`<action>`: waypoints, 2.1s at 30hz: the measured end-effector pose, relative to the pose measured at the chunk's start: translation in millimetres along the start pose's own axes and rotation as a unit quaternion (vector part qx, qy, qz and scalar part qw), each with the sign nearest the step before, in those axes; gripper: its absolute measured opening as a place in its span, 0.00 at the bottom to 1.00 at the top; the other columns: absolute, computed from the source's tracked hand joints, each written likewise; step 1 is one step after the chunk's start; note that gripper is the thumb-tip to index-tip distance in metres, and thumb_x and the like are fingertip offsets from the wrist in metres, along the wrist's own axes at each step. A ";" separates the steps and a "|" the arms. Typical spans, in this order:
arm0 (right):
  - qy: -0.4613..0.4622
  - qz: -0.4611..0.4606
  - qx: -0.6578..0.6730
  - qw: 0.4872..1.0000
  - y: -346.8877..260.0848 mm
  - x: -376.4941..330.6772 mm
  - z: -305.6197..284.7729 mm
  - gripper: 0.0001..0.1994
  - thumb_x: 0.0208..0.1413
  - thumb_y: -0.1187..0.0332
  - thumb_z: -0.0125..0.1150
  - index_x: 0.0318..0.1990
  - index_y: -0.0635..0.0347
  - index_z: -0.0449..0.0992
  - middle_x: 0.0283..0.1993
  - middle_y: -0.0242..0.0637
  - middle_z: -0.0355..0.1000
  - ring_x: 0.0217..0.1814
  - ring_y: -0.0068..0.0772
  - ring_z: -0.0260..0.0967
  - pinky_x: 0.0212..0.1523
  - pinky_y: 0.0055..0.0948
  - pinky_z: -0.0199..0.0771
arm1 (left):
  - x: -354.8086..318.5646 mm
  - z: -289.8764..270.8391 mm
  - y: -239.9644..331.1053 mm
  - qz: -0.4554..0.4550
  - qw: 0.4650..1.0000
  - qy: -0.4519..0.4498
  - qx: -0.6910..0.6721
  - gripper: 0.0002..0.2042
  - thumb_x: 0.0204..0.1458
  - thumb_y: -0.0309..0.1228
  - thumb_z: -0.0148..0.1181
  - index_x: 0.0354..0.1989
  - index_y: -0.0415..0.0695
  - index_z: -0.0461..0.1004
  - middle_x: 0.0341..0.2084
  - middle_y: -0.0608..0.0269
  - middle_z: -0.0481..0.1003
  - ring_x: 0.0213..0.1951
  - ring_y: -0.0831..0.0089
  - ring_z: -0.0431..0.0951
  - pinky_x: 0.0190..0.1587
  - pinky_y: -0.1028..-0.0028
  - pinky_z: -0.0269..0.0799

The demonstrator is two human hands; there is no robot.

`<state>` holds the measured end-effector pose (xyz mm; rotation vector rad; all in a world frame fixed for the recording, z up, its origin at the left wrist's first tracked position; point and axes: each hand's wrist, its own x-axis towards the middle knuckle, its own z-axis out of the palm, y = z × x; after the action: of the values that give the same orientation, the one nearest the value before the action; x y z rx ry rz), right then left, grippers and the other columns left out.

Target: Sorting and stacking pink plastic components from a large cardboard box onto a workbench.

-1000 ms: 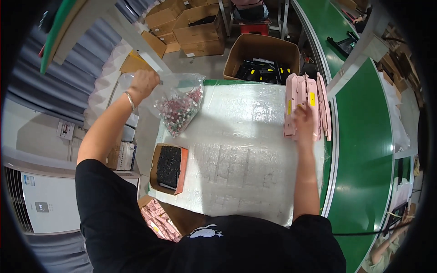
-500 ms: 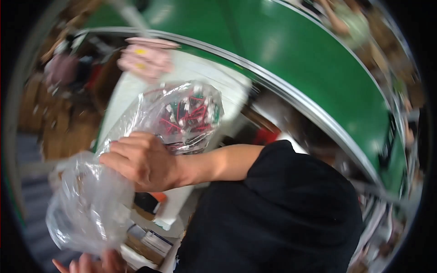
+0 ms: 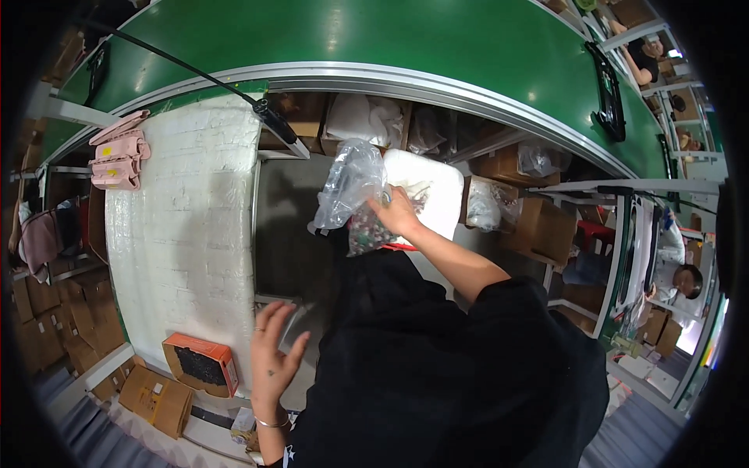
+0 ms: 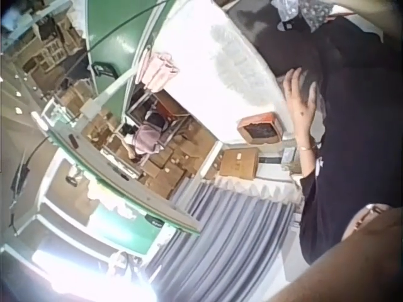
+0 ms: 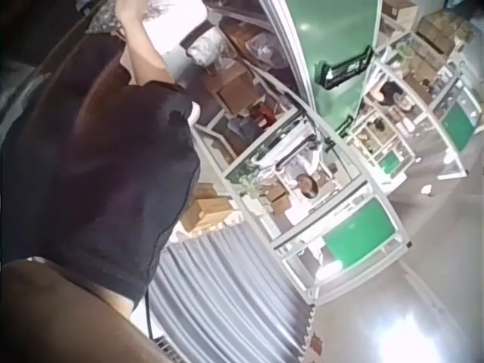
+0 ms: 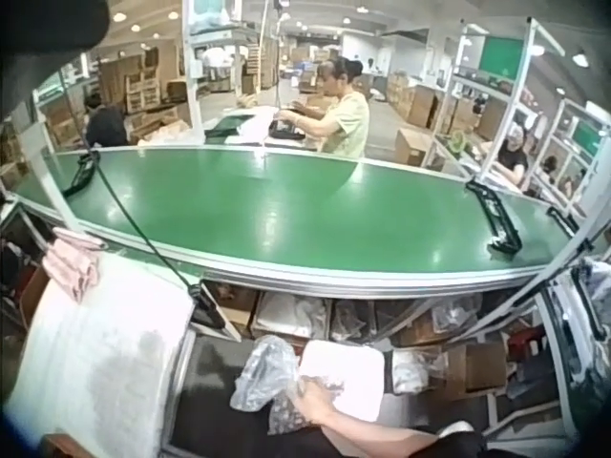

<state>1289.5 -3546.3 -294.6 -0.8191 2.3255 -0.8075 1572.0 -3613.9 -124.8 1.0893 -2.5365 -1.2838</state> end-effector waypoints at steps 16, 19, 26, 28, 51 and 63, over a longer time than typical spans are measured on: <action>0.184 0.080 0.027 0.979 58.9 195.0 23.9 0.18 0.43 0.54 0.59 0.35 0.60 0.77 0.36 0.50 0.73 0.41 0.49 0.71 0.43 0.39 0.69 | -62.9 60.3 -34.6 -0.241 0.942 0.072 -0.221 0.22 0.44 0.31 0.62 0.50 0.44 0.67 0.43 0.56 0.70 0.44 0.64 0.71 0.46 0.70 0.67; 0.091 0.076 0.021 0.993 117.4 203.5 62.9 0.17 0.46 0.55 0.53 0.34 0.59 0.78 0.35 0.49 0.73 0.40 0.48 0.71 0.42 0.39 0.70 | -79.9 81.7 -33.8 -0.277 0.900 0.117 -0.315 0.22 0.46 0.31 0.61 0.51 0.43 0.66 0.44 0.58 0.70 0.45 0.67 0.71 0.47 0.71 0.67; -0.394 -0.198 -0.207 0.873 59.4 43.9 167.7 0.11 0.44 0.59 0.53 0.28 0.54 0.78 0.31 0.47 0.73 0.39 0.44 0.72 0.43 0.38 0.71 | -137.4 172.3 -68.8 -0.322 0.795 0.294 -0.422 0.19 0.47 0.32 0.59 0.49 0.42 0.68 0.40 0.58 0.73 0.39 0.71 0.74 0.43 0.75 0.69; -0.483 -0.296 -0.234 0.790 48.5 19.2 185.2 0.10 0.42 0.62 0.54 0.31 0.54 0.77 0.33 0.46 0.73 0.40 0.44 0.72 0.44 0.37 0.70 | -143.6 200.3 -83.3 -0.350 0.818 0.291 -0.353 0.19 0.46 0.34 0.60 0.46 0.41 0.69 0.36 0.58 0.74 0.37 0.72 0.74 0.42 0.75 0.70; -0.697 -0.514 -0.496 0.061 9.3 -216.7 357.5 0.09 0.48 0.67 0.54 0.33 0.59 0.76 0.26 0.38 0.74 0.29 0.28 0.73 0.32 0.25 0.71 | -87.4 437.7 -88.3 -0.589 0.117 0.596 -0.533 0.15 0.42 0.36 0.58 0.39 0.44 0.74 0.30 0.53 0.76 0.35 0.61 0.77 0.40 0.67 0.72; -0.553 -0.679 -0.456 -0.160 138.9 -419.1 477.5 0.15 0.46 0.67 0.56 0.43 0.59 0.71 0.40 0.44 0.72 0.43 0.40 0.70 0.44 0.34 0.70 | -102.6 567.9 -239.3 -0.222 0.033 0.713 -0.665 0.20 0.38 0.37 0.62 0.40 0.40 0.72 0.31 0.55 0.76 0.34 0.63 0.76 0.37 0.69 0.71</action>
<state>1829.3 -3338.8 -592.2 2.7592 1.1922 -1.4227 1563.6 -3263.6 -642.0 1.0195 0.8048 -0.7088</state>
